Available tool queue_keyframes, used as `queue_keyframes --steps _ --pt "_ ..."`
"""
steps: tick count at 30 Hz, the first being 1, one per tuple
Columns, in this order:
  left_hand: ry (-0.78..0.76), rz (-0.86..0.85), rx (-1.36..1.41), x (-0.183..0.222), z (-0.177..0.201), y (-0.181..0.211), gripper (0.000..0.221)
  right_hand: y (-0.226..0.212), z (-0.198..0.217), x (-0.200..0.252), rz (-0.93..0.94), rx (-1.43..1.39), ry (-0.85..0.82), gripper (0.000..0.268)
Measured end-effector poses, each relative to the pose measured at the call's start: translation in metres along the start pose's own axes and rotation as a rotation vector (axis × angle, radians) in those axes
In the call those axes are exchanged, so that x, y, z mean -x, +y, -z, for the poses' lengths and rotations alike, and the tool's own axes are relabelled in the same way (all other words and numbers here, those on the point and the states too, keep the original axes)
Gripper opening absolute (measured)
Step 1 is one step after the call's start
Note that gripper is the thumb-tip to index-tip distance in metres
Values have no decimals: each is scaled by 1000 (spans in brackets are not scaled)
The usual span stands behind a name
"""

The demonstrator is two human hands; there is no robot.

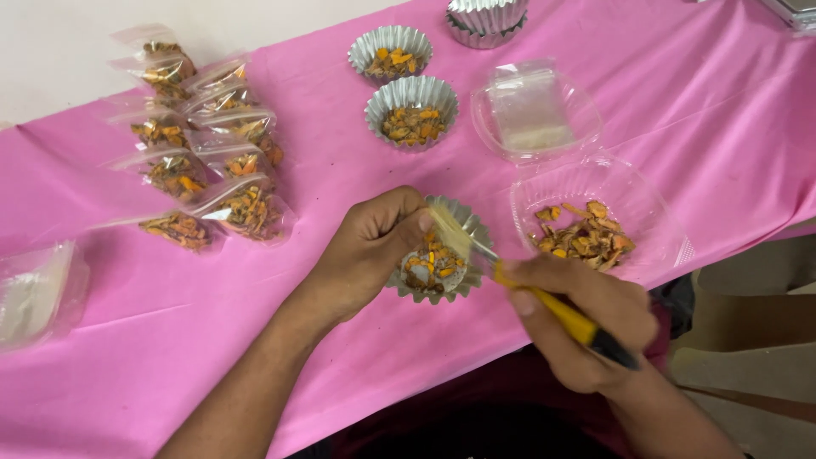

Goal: Sorting and cleaning dried tea leaves or flower petals using a brush and fingers before transferring them to a container.

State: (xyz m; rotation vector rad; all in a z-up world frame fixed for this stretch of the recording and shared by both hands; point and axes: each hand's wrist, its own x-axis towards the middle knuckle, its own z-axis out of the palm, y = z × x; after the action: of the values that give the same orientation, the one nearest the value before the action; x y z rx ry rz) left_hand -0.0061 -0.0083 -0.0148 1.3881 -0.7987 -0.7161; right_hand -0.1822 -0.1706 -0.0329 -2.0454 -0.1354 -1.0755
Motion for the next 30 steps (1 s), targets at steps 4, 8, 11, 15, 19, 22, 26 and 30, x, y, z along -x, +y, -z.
queue_keyframes --steps 4,8,11,15,19,22,26,30 --pt "65 34 -101 -7 -6 1 33 5 11 11 -171 52 89 20" --pt "50 4 -126 -23 -18 -1 32 9 11 2 76 -66 -46 10" --pt "-5 43 -431 -43 -34 8 24 -8 38 30 -433 101 173 22" --pt "-161 52 -680 -72 -69 19 27 42 129 12 -1163 -1012 -233 35" --pt "-351 109 -692 -101 -87 8 30 32 157 45 -1636 -1713 -388 50" --pt "-355 70 -646 -105 -83 12 26 23 157 49 -1701 -1708 -234 46" --pt "-171 20 -823 -80 -44 23 34 -37 79 49 -914 -59 543 31" --pt "-19 -35 -1013 -51 11 11 41 25 55 75 -288 487 482 23"
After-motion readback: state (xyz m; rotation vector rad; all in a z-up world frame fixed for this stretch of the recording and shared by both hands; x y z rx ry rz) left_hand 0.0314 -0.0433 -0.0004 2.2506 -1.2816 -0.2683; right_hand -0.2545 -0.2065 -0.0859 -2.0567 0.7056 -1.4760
